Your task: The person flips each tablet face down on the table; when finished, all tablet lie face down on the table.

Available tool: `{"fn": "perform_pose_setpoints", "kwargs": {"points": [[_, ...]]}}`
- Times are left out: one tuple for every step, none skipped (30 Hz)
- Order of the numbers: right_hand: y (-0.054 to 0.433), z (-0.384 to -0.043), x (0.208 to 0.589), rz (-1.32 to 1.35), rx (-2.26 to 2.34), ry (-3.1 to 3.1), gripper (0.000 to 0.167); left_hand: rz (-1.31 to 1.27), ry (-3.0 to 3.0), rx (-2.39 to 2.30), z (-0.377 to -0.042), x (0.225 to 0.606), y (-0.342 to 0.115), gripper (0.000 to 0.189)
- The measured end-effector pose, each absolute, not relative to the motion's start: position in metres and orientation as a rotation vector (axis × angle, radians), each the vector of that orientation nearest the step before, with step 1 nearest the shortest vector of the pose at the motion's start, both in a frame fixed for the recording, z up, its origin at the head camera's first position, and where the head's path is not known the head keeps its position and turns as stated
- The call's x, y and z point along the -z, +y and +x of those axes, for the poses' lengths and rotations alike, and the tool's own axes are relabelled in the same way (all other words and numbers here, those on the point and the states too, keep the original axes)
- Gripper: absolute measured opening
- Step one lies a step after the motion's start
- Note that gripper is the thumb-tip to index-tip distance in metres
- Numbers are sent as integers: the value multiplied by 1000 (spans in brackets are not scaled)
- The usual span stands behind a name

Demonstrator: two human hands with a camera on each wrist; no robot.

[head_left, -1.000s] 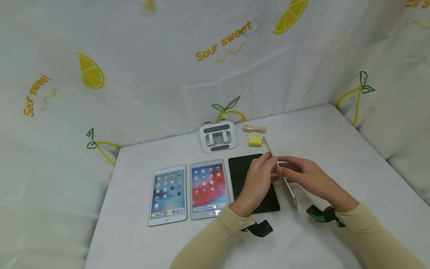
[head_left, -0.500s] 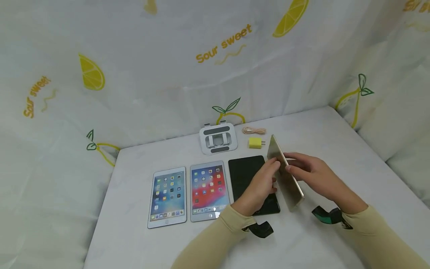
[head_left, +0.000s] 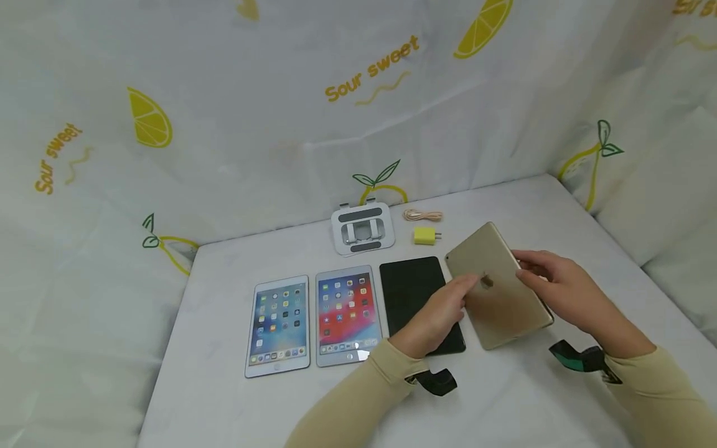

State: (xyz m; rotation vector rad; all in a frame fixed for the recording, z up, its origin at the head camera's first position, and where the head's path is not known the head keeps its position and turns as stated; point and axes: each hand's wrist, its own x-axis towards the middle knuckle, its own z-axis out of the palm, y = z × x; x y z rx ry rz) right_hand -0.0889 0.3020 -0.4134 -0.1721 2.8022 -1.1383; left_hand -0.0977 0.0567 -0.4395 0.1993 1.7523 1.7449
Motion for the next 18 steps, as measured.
{"fn": "perform_pose_setpoints", "kwargs": {"points": [[304, -89, 415, -164, 1121, 2809, 55, 203, 1758, -1743, -98, 440, 57, 61], [307, -88, 416, -152, 1105, 2816, 55, 203, 1760, -1744, -98, 440, 58, 61], [309, -88, 417, -139, 1090, 2827, 54, 202, 1764, -1740, -98, 440, 58, 61], [311, -88, 418, -128, 1076, 2838, 54, 201, 1768, -1739, -98, 440, 58, 61], [312, -88, 420, -113, 1062, 2851, 53, 199, 1770, -1737, -98, 439, 59, 61], [314, -88, 421, -100, 1050, 2861, 52, 199, 1773, -1735, -98, 439, 59, 61], [315, -88, 423, -89, 1037, 2870, 52, 192, 1778, -1735, -98, 439, 60, 61], [316, -88, 424, -78, 1018, 2883, 51, 190, 1787, -1732, -98, 439, 60, 61], [317, -88, 426, -65, 1005, 2890, 51, 190, 1797, -1727, -99, 439, 60, 61], [318, -89, 428, -55, 986, 2896, 50, 191, 1808, -1721, -99, 439, 60, 61], [318, -89, 430, -45, 970, 2898, 50, 189, 1817, -1716, -99, 439, 60, 60], [319, -89, 432, -38, 954, 2901, 49, 190, 1827, -1709, -98, 439, 60, 60], [319, -89, 433, -31, 937, 2905, 48, 187, 1836, -1702, -98, 439, 60, 60], [320, -89, 435, -20, 928, 2903, 48, 189, 1842, -1695, -98, 439, 60, 60], [320, -89, 437, -12, 923, 2900, 47, 190, 1847, -1688, -98, 440, 60, 60], [320, -89, 438, -7, 919, 2899, 47, 188, 1850, -1685, -98, 440, 59, 60], [321, -89, 440, 3, 921, 2894, 47, 187, 1854, -1681, -98, 440, 59, 60], [321, -89, 441, 13, 924, 2889, 47, 188, 1860, -1677, -98, 440, 59, 61]]}}
